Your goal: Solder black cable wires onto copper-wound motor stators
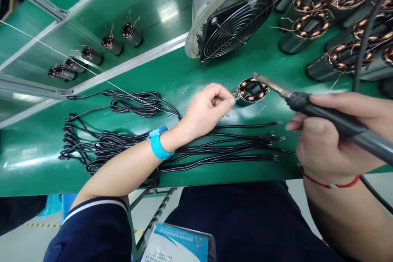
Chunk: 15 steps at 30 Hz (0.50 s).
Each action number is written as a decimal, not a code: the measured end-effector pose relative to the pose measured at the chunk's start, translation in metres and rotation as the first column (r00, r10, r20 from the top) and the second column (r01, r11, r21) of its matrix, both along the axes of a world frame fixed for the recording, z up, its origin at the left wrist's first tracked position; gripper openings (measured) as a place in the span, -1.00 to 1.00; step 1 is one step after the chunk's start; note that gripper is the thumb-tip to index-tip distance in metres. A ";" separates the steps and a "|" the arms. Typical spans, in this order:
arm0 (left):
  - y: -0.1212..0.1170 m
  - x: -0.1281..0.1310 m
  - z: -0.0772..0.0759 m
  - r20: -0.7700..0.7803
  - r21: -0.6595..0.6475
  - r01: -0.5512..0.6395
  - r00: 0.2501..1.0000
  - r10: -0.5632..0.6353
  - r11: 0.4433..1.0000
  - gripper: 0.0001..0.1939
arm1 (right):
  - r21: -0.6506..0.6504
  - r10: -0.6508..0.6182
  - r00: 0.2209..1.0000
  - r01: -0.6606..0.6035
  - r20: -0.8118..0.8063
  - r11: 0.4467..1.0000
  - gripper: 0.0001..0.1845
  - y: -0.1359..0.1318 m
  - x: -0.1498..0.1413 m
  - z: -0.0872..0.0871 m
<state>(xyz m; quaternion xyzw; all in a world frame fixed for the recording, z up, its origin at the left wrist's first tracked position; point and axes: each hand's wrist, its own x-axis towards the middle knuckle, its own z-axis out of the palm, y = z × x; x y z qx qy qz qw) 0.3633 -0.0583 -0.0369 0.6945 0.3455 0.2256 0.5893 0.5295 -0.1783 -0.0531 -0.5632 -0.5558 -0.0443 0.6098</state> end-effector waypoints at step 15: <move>-0.002 0.005 -0.001 0.057 -0.157 -0.043 0.997 0.053 0.987 -0.84 | 0.043 0.159 0.984 -0.163 0.083 0.986 -0.69 -0.001 -0.002 -0.006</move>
